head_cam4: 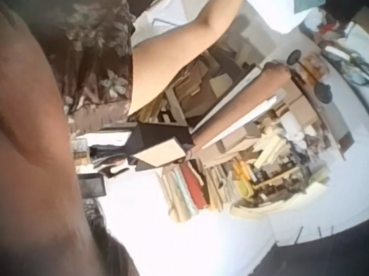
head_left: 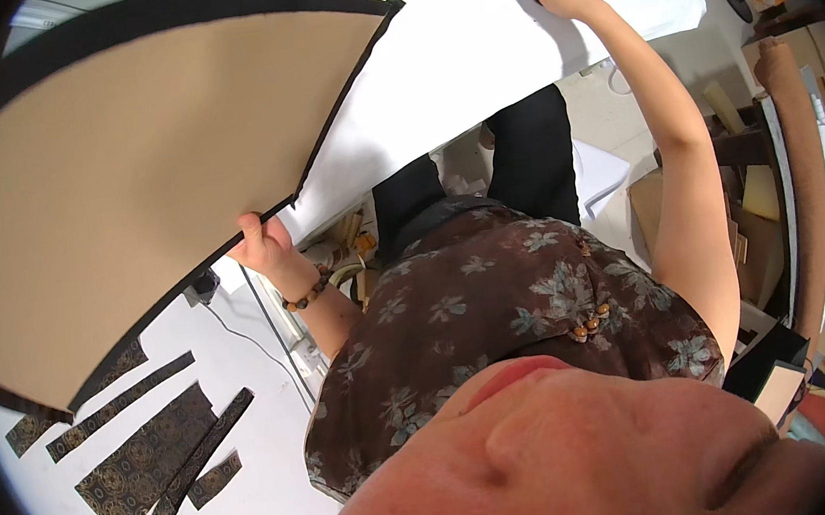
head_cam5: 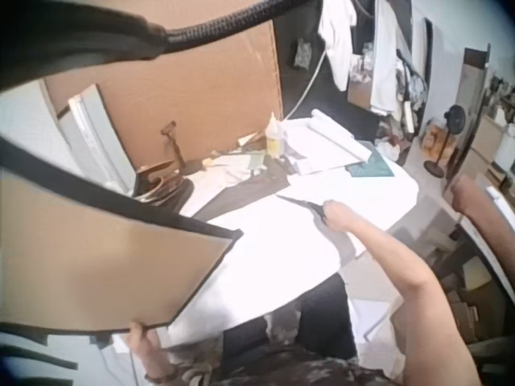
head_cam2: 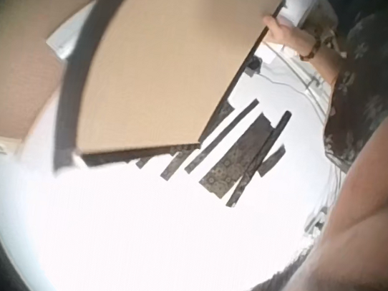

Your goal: The person cuts a black fabric strip with scissors, folds and irons it, then cuts a larger piece of fabric and irons it. The person then uses a lighter to seal the edges of the fabric and begins sewing the fabric with a needle and thread.

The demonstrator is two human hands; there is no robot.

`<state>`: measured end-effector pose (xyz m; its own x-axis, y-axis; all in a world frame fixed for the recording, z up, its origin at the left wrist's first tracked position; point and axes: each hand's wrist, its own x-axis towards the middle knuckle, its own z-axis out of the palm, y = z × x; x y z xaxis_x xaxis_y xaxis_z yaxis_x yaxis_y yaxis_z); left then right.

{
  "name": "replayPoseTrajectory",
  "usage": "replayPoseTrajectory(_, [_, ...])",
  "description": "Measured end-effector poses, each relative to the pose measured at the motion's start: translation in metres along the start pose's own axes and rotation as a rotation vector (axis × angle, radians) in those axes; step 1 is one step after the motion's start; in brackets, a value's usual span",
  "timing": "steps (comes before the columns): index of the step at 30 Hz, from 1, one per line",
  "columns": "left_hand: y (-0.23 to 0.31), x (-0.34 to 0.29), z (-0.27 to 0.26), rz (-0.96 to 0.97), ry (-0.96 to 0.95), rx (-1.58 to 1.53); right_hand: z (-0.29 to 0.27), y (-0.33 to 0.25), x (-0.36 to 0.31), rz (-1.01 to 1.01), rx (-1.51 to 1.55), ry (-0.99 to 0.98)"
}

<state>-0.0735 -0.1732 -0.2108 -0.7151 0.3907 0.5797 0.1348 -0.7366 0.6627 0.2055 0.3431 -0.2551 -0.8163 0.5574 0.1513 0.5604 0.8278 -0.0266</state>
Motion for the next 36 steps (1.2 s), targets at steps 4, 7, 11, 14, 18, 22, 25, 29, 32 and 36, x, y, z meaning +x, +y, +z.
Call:
replayPoseTrajectory(4, [0.014, -0.001, -0.029, 0.058, -0.094, 0.036, -0.045, -0.032, -0.055, -0.008, 0.268, 0.135])
replayPoseTrajectory(7, [0.022, 0.0, -0.021, 0.087, -0.039, 0.062, -0.072, -0.07, -0.11, 0.069, 0.685, 0.256])
replayPoseTrajectory(11, [0.029, 0.004, -0.023, 0.119, -0.035, 0.095, -0.094, -0.137, -0.171, 0.252, 1.416, 0.09])
replayPoseTrajectory(14, [0.034, 0.007, -0.01, 0.126, -0.034, 0.091, -0.104, -0.179, -0.206, 0.216, 1.745, 0.015])
replayPoseTrajectory(18, [0.035, 0.009, -0.005, 0.144, -0.06, 0.095, -0.104, -0.212, -0.219, 0.2, 1.869, 0.026])
replayPoseTrajectory(22, [0.031, 0.007, -0.012, 0.157, -0.078, 0.071, -0.109, -0.222, -0.213, 0.185, 1.865, 0.042])
replayPoseTrajectory(25, [0.036, 0.005, -0.004, 0.147, -0.043, 0.077, -0.11, -0.226, -0.214, 0.187, 1.801, 0.017])
replayPoseTrajectory(29, [0.038, 0.003, -0.007, 0.144, -0.04, 0.074, -0.113, -0.228, -0.211, 0.187, 1.802, -0.003])
replayPoseTrajectory(32, [0.038, 0.001, -0.011, 0.146, -0.031, 0.072, -0.114, -0.227, -0.209, 0.191, 1.864, -0.013])
replayPoseTrajectory(36, [0.037, 0.0, -0.012, 0.158, -0.035, 0.088, -0.115, -0.224, -0.209, 0.205, 1.87, -0.062])
